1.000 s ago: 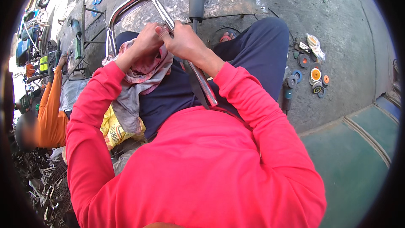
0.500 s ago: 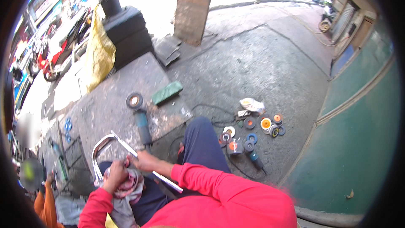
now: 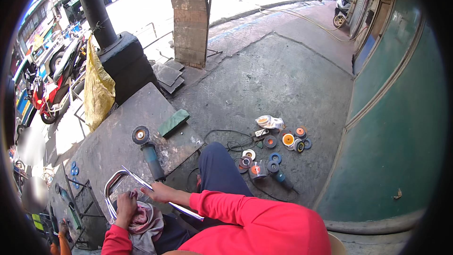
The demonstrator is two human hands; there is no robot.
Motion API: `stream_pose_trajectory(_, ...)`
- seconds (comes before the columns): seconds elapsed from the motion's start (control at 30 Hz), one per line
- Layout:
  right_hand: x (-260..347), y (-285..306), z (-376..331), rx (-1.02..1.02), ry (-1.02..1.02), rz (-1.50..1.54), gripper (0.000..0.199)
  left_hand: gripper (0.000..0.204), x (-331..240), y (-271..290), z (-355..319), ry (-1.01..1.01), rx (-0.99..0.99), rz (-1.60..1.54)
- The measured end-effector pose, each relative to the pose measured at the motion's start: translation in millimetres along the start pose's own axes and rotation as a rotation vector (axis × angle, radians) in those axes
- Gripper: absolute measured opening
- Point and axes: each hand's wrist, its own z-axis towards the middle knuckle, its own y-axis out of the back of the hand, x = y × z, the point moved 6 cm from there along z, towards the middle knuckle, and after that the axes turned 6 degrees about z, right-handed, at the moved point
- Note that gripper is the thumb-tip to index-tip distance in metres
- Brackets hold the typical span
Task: The person wipes a chrome metal frame with a cloth, rotating it to clean different sides. The person holds the frame with both hands and repeatedly rubs the cloth along its edges and surfaces.
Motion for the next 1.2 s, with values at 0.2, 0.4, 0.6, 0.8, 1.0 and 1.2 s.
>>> stream_pose_trajectory(0.2, 23, 9, -12, -0.100, 0.214, 0.033, 0.058, 0.019, -26, 14, -7, 0.062, -0.272, -0.054)
stream_pose_trajectory(0.4, 11, 11, -13, -0.068, 0.131, 0.096, 0.053, 0.029, -53, 14, -35, -0.052, -0.244, -0.130)
stream_pose_trajectory(0.6, 20, 20, -17, -0.054, 0.045, 0.074, 0.055, 0.021, -46, 23, -34, -0.085, -0.054, -0.341)
stream_pose_trajectory(0.8, 24, 20, -20, -0.062, 0.042, 0.059, 0.059, 0.019, -43, 22, -31, -0.041, -0.146, -0.336)
stream_pose_trajectory(1.0, 12, 12, -14, -0.076, 0.054, 0.092, 0.064, 0.023, -32, 9, -17, 0.147, -0.037, -0.426)
stream_pose_trajectory(1.2, 10, 10, -18, -0.074, -0.002, 0.082, 0.069, 0.023, -34, -11, 4, 0.240, 0.303, -0.543)
